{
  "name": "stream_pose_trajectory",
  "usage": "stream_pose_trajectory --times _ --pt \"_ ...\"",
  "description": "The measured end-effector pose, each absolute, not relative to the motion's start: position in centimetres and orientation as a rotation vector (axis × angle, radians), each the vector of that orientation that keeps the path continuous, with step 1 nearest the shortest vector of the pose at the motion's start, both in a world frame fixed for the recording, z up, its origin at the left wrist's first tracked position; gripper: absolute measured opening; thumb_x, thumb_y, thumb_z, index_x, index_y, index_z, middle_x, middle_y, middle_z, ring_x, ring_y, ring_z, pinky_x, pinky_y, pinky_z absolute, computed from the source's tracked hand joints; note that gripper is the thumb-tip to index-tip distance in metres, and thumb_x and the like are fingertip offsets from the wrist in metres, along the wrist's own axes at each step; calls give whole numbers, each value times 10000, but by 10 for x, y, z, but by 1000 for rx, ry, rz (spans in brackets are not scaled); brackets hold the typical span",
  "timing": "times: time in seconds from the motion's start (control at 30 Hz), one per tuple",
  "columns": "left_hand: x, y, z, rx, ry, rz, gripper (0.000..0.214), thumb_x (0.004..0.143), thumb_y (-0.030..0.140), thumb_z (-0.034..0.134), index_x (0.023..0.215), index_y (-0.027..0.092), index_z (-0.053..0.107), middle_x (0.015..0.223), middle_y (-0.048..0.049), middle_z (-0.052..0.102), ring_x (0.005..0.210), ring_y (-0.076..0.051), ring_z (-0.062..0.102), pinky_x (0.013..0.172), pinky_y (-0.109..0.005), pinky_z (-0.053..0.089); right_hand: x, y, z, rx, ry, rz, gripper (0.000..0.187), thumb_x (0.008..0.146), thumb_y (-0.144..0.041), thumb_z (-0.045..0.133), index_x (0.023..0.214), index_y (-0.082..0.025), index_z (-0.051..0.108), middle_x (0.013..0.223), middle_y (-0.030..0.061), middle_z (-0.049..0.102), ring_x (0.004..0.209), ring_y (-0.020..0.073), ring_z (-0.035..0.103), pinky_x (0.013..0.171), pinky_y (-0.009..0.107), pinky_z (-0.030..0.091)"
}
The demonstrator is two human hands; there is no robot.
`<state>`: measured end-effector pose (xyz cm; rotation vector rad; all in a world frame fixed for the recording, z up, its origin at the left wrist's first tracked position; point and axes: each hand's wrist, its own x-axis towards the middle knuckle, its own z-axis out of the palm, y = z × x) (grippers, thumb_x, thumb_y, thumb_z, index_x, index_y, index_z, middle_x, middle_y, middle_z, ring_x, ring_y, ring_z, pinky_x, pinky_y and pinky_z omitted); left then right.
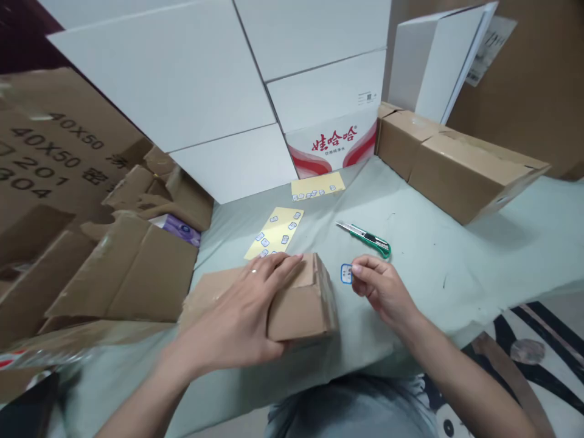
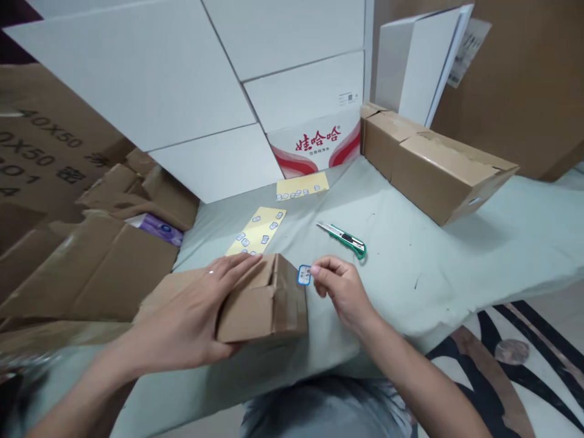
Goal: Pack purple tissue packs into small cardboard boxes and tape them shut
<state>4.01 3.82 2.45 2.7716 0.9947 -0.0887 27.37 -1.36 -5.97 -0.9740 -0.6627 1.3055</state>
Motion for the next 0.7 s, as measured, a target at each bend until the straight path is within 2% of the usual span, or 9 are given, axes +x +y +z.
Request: stream_pose_trajectory --times 0.13,0.3,0.4,0.5,0.57,0.63,0.7 --pt "15 34 35 2822 981 -19 1118 642 328 730 1565 335 99 1548 -147 384 1406 -424 438 1093 -589 460 257 -22 -64 -930 -632 1488 427 610 -542 822 658 -186 592 430 -100 366 368 36 217 367 204 172" --pt "3 32 38 2831 975 49 1161 621 350 746 1566 321 73 1548 -167 377 1405 -441 440 1087 -592 473 240 -24 -68 -933 -667 1541 460 625 -590 808 683 -183 603 416 -109 331 373 34 202 366 198 152" --pt "0 32 38 2837 977 81 1178 606 335 740 1566 314 56 1546 -182 379 1388 -458 453 1100 -637 442 229 -24 -73 -968 -732 1491 450 663 -598 786 694 -174 636 417 -99 344 377 45 234 370 210 179" --pt "-4 31 38 2831 977 104 1192 589 317 734 1564 326 48 1543 -179 380 1372 -458 468 1086 -626 463 220 -27 -75 -1027 -813 1361 348 718 -500 785 726 -168 682 473 -63 447 437 65 332 417 220 263" --pt "-7 31 39 2823 976 130 1192 590 314 732 1563 336 44 1543 -170 378 1370 -453 471 1075 -608 481 216 -32 -76 -1062 -851 1266 250 734 -397 794 814 -178 703 527 -55 502 486 76 391 470 223 326" --pt "-9 30 38 2808 978 143 1190 593 308 728 1564 336 41 1549 -167 372 1376 -451 467 1081 -608 479 213 -36 -78 -1106 -967 1073 239 776 -333 768 960 -200 693 549 -68 503 493 85 422 488 222 361" --pt "-11 30 37 2792 968 149 1185 599 313 729 1565 331 43 1553 -167 368 1391 -456 451 1105 -631 448 211 -39 -79 -1133 -1130 835 202 842 -312 706 1022 -224 673 574 -60 532 488 99 451 486 228 395"
